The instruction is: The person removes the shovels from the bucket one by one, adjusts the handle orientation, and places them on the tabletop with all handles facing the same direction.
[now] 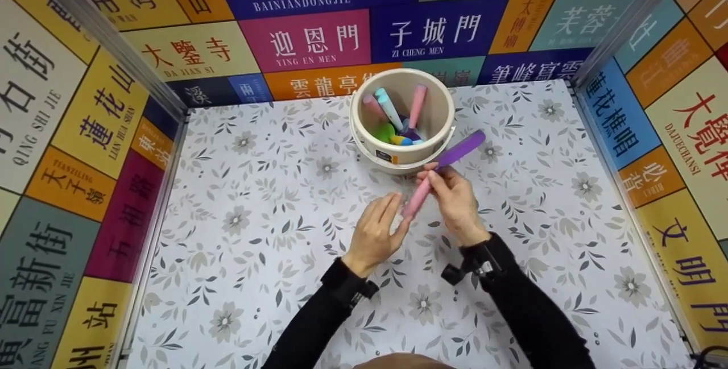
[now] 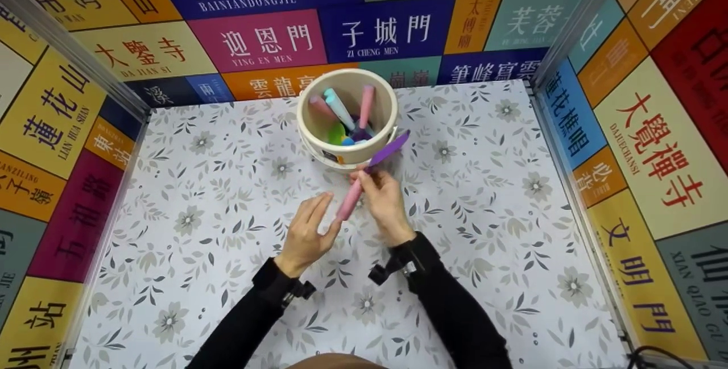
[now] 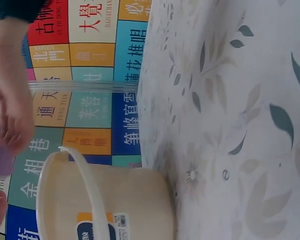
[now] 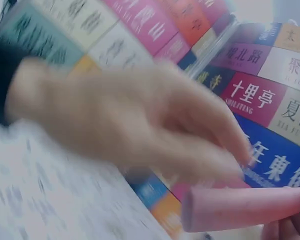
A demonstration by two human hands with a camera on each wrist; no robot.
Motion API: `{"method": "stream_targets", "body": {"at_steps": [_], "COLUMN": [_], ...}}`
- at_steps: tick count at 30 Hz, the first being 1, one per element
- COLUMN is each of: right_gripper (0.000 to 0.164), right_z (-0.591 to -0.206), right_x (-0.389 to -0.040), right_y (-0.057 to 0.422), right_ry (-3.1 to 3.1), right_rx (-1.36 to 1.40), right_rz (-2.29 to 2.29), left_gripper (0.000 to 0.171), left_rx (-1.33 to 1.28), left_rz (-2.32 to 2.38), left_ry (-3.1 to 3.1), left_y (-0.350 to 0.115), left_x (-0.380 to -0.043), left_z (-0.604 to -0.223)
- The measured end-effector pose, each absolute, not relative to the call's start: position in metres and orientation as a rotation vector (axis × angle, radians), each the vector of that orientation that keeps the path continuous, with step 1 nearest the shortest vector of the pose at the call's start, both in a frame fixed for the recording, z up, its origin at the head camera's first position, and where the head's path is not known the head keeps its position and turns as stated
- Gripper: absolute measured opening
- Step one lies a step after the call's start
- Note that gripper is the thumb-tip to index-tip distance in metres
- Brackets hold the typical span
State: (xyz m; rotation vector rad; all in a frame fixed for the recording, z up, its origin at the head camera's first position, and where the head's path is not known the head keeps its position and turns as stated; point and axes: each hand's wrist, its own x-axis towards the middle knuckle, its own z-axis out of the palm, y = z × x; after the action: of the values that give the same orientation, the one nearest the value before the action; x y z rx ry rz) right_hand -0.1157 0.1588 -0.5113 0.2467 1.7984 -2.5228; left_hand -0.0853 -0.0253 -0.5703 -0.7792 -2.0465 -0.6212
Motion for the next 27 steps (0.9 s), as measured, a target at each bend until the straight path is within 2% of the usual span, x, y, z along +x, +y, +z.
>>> {"method": "stream_targets", "body": {"at_steps": [4, 13, 21, 27], "right_gripper": [0.023, 0.038, 0.029, 0.025], "right_z": [-0.501, -0.491, -0.512, -0.535], "right_x": [-0.121, -0.124, -0.124, -0.125], "right_y": [0.196, 0.284, 0.347, 0.382], "right_ry": [2.111, 2.688, 3.066, 3.061], "right_rx": [0.234, 0.128, 0.066, 0.02], "right_rz": [-2.196, -1.441, -1.07, -0.878], "left_gripper": [0.055, 0.046, 0.045, 0.041], "left_rx": [-0.778, -0.769, -0.631, -0.548], "left_rz": [-0.586, -0.572, -0.532, -0.559], "left_ry": [-2.101, -2.343, -2.522, -2.537], "left_y": [-0.049, -0.117, -0.171, -0.196], "left_x": [-0.086, -0.087, -0.079, -0.072], "left_z": [-0.559, -0.545, -0.559, -0.579]}}
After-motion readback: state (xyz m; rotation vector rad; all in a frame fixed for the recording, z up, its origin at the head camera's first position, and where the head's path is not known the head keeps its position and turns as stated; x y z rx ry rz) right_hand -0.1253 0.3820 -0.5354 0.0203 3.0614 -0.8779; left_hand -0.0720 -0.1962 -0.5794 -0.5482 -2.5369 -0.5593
